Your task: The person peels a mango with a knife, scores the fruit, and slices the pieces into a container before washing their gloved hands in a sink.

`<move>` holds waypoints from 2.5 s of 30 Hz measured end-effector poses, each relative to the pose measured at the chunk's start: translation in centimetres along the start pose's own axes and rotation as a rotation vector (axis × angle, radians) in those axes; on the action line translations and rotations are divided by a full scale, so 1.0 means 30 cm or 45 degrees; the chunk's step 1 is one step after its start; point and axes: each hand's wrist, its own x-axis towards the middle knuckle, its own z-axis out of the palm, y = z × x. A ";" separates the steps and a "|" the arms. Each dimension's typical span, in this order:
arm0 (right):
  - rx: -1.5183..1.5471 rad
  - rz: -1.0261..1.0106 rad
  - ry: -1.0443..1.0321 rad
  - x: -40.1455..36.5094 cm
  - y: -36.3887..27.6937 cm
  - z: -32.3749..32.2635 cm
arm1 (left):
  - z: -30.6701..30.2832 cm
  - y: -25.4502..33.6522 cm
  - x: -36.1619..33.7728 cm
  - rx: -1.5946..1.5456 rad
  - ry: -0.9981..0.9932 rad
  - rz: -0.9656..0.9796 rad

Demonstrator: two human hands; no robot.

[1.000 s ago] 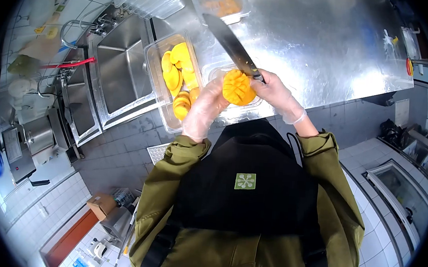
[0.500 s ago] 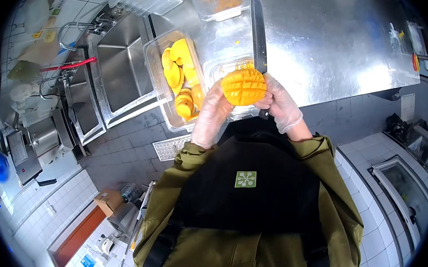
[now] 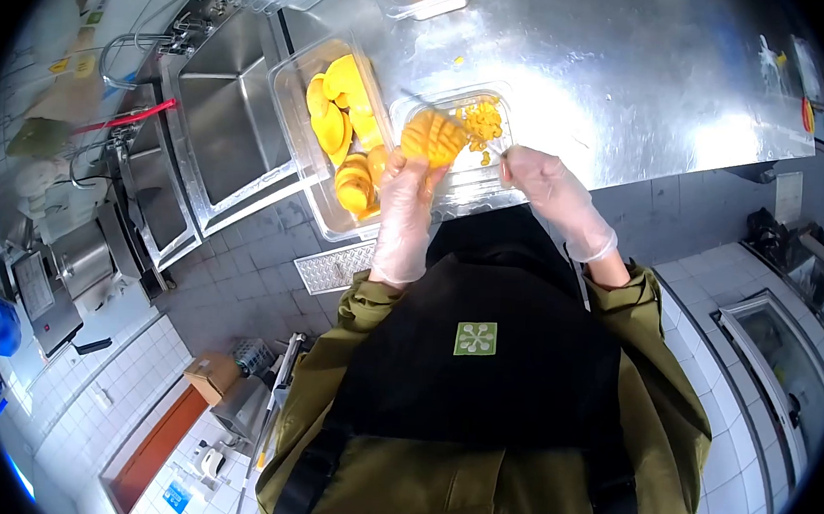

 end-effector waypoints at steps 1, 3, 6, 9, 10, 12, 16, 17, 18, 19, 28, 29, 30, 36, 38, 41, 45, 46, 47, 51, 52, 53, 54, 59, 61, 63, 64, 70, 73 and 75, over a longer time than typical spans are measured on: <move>0.034 0.022 0.009 -0.010 -0.003 0.010 | 0.014 -0.006 -0.004 -0.012 0.072 0.020; 0.101 0.065 0.031 -0.026 -0.007 0.037 | 0.056 -0.009 -0.015 -0.033 0.214 0.060; 0.042 0.071 -0.034 -0.030 -0.010 0.024 | 0.087 -0.013 -0.019 -0.028 0.288 0.101; -0.068 0.055 -0.073 -0.023 -0.008 0.014 | 0.080 -0.035 -0.012 0.044 0.277 0.131; -0.117 0.038 -0.079 -0.021 -0.006 0.013 | 0.079 -0.041 -0.009 0.040 0.264 0.134; -0.195 0.017 -0.034 -0.021 0.000 0.015 | 0.080 -0.052 -0.005 0.032 0.238 0.140; -0.715 -0.128 0.143 -0.018 0.005 0.043 | 0.104 -0.068 0.004 0.083 0.287 0.194; -0.777 -0.048 0.150 -0.018 -0.008 0.049 | 0.108 -0.073 0.004 0.108 0.288 0.219; -0.839 0.032 0.156 -0.018 -0.029 0.056 | 0.109 -0.076 0.004 0.133 0.290 0.245; -0.899 0.112 0.159 -0.016 -0.040 0.062 | 0.106 -0.083 0.003 0.163 0.273 0.263; -0.633 0.095 0.214 0.012 0.006 0.010 | 0.107 -0.116 -0.042 0.462 0.209 0.339; -0.494 0.172 0.194 0.012 0.006 0.003 | 0.095 -0.118 -0.038 0.411 0.232 0.297; -0.443 0.135 0.147 0.000 0.001 -0.004 | 0.072 -0.125 -0.031 0.358 0.253 0.255; -0.325 0.127 0.087 -0.057 0.027 0.001 | 0.068 -0.123 -0.026 0.246 0.287 0.147; -0.452 0.030 0.115 -0.056 0.042 -0.002 | 0.074 -0.126 -0.021 0.242 0.282 0.091; -0.689 -0.091 0.156 -0.049 0.054 0.015 | 0.095 -0.121 -0.016 0.181 0.307 0.040; -0.835 0.116 0.195 -0.028 0.061 0.062 | 0.089 -0.146 -0.020 0.169 0.333 0.074; -0.847 0.111 0.192 -0.020 0.064 0.072 | 0.085 -0.152 -0.022 0.184 0.336 0.081; -0.860 0.106 0.190 -0.013 0.068 0.078 | 0.082 -0.158 -0.023 0.199 0.337 0.088; -0.877 0.123 0.141 0.025 0.060 0.096 | 0.069 -0.168 -0.035 0.297 0.309 0.136; -0.865 0.128 0.136 0.035 0.052 0.099 | 0.066 -0.170 -0.040 0.323 0.295 0.143; -0.853 0.132 0.132 0.046 0.042 0.100 | 0.064 -0.171 -0.043 0.348 0.279 0.150; -0.842 0.136 0.128 0.052 0.038 0.101 | 0.061 -0.171 -0.046 0.351 0.275 0.160; -0.336 0.390 0.098 0.072 0.028 0.093 | 0.012 -0.167 -0.051 0.275 0.222 0.163; -0.063 0.612 0.043 0.080 0.030 0.083 | -0.004 -0.152 -0.049 0.148 0.183 0.094; 0.082 0.680 0.024 0.074 0.044 0.075 | -0.001 -0.136 -0.046 -0.009 0.163 0.058; 0.036 0.654 0.028 0.067 0.034 0.069 | 0.001 -0.128 -0.046 -0.041 0.153 0.063; -0.323 0.362 0.141 -0.007 0.029 0.062 | 0.006 -0.119 -0.040 -0.145 0.118 0.087; -0.333 0.258 0.185 -0.017 0.077 0.082 | 0.011 -0.119 -0.033 -0.162 0.105 0.072; -0.282 0.375 0.137 -0.014 0.060 0.083 | 0.013 -0.122 -0.027 -0.193 0.093 0.057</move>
